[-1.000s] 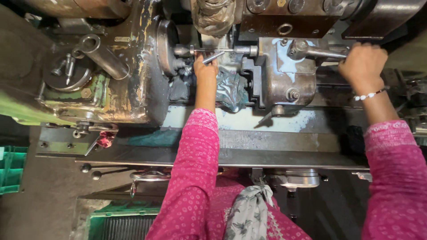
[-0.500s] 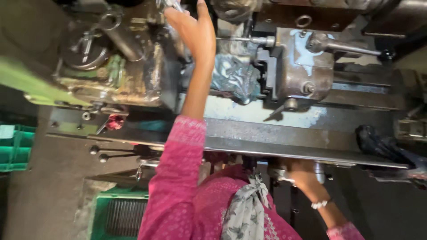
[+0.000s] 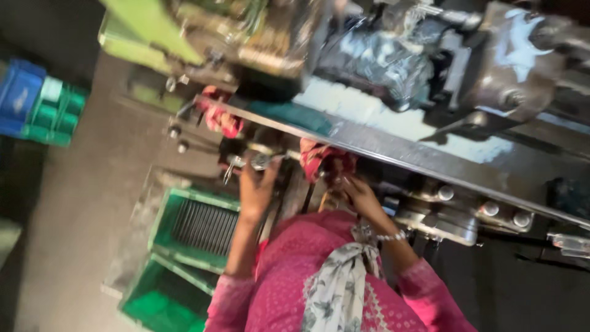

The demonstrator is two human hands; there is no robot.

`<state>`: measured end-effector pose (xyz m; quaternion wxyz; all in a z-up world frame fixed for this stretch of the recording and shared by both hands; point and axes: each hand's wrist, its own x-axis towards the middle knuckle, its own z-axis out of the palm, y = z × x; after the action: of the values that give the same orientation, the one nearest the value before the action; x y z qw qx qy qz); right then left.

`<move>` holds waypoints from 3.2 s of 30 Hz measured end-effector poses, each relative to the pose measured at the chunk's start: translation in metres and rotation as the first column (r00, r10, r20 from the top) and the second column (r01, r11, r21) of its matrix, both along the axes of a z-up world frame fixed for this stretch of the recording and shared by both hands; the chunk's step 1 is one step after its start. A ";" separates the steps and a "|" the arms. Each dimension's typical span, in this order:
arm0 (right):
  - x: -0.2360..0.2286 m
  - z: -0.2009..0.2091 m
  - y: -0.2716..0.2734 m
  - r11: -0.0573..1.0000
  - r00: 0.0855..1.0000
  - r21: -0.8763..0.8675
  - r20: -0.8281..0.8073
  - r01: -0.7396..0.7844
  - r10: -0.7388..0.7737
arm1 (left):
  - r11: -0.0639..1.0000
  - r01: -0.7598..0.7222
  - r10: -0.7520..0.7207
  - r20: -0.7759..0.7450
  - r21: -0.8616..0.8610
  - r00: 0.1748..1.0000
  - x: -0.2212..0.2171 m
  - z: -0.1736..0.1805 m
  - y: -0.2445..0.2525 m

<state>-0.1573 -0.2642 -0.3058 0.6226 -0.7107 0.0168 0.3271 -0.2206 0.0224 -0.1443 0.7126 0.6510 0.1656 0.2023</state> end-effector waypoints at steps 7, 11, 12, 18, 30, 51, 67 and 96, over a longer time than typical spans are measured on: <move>-0.033 0.118 0.116 0.900 0.964 0.433 -0.255 0.044 0.075 | 0.996 -0.067 0.073 -0.090 0.063 0.993 -0.044 -0.056 -0.014; -0.051 0.128 0.128 0.851 0.936 0.522 -0.273 -0.051 0.223 | 0.982 -0.079 0.096 -0.092 0.173 0.991 -0.072 -0.049 -0.005; -0.053 0.127 0.129 0.843 0.926 0.530 -0.262 -0.097 0.271 | 0.969 -0.081 0.100 -0.069 0.235 0.993 -0.077 -0.047 0.000; -0.038 0.114 0.120 0.830 0.714 0.313 -0.425 -0.461 0.557 | 0.470 -0.096 -0.217 0.220 0.877 0.951 -0.114 -0.039 0.034; -0.144 0.027 0.176 0.885 0.932 0.371 -0.324 0.281 -0.160 | 0.748 -0.246 0.353 -0.057 0.616 0.934 -0.134 -0.058 0.025; -0.128 0.003 0.016 0.806 0.421 -0.573 0.774 0.147 0.473 | 0.544 -0.092 0.710 -0.399 0.834 0.580 -0.161 -0.388 0.208; -0.147 0.005 0.015 0.749 0.456 -0.662 0.656 -0.037 0.602 | 0.577 -0.141 0.745 -0.448 0.805 0.494 -0.397 -0.487 0.192; -0.150 0.074 0.128 0.946 -0.024 -0.313 0.950 -0.084 0.312 | 0.701 0.369 -0.392 0.101 -0.611 0.914 -0.199 -0.077 0.026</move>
<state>-0.3075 -0.1358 -0.2322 0.3394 -0.7753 -0.4999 -0.1838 -0.4198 0.0486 -0.2218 0.9087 0.4050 0.0975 -0.0266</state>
